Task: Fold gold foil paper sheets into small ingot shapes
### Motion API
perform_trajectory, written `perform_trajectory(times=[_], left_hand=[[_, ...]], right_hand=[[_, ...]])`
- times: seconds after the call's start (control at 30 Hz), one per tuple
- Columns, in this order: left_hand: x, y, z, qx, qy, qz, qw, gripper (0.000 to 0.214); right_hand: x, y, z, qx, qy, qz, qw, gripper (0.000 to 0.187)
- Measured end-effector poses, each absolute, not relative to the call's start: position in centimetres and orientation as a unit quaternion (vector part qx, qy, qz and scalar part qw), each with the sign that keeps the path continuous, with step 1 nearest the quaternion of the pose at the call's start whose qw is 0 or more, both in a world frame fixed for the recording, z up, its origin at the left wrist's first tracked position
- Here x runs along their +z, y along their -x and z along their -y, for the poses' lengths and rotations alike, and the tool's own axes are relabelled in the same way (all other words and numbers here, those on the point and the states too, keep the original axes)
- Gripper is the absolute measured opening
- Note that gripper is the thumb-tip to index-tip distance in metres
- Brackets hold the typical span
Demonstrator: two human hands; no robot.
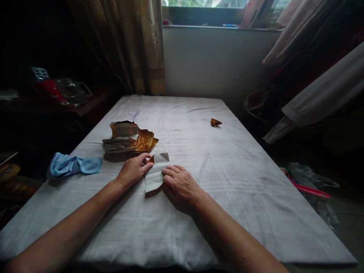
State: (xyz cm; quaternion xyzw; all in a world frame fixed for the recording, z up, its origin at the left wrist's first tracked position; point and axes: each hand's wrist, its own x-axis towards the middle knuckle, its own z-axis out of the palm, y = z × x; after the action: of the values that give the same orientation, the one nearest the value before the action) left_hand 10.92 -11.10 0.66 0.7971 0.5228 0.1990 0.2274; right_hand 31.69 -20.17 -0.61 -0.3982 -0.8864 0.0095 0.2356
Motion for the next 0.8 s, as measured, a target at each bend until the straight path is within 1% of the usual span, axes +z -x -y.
perform_trajectory(times=[0.07,0.13,0.17,0.23,0.27,0.3,0.37,0.47,0.6,0.7,0.8], left_hand=[[0.6,-11.0,11.4,0.205,-0.801,-0.527,0.197,0.037],[0.6,-10.7,12.0,0.214,-0.808,-0.526,0.160,0.042],[0.7,-10.5,12.4,0.222,-0.816,-0.516,0.138,0.039],[0.9,-9.7,13.5,0.248,-0.845,-0.464,0.095,0.023],[0.9,-9.3,14.0,0.269,-0.860,-0.423,0.091,0.016],[0.9,-8.8,14.6,0.286,-0.874,-0.380,0.105,0.015],[0.8,-8.2,15.5,0.286,-0.888,-0.321,0.162,0.018],[0.5,-7.8,16.3,0.241,-0.898,-0.305,0.204,0.027],[0.2,-8.1,16.3,0.218,-0.893,-0.339,0.200,0.021],[0.0,-8.4,16.3,0.237,-0.880,-0.368,0.187,0.020],[-0.5,-8.6,16.4,0.259,-0.863,-0.400,0.170,0.016]], right_hand=[[-0.6,-31.6,20.0,0.028,0.403,0.885,0.231,0.014],[-0.6,-31.5,19.9,0.031,0.408,0.884,0.227,0.014],[-0.6,-31.4,19.9,0.030,0.409,0.883,0.226,0.014],[-0.7,-31.4,20.0,0.027,0.412,0.881,0.230,0.013],[-0.7,-31.4,20.0,0.026,0.414,0.879,0.234,0.012],[-0.8,-31.4,20.0,0.027,0.417,0.877,0.238,0.012],[-1.0,-31.4,20.0,0.029,0.423,0.871,0.248,0.012],[-1.2,-31.4,20.0,0.036,0.430,0.863,0.263,0.011],[-1.1,-31.4,19.9,0.050,0.435,0.854,0.280,0.008],[-1.0,-31.5,19.9,0.075,0.444,0.844,0.290,0.009],[-1.2,-31.9,19.9,0.102,0.486,0.807,0.320,0.012]])
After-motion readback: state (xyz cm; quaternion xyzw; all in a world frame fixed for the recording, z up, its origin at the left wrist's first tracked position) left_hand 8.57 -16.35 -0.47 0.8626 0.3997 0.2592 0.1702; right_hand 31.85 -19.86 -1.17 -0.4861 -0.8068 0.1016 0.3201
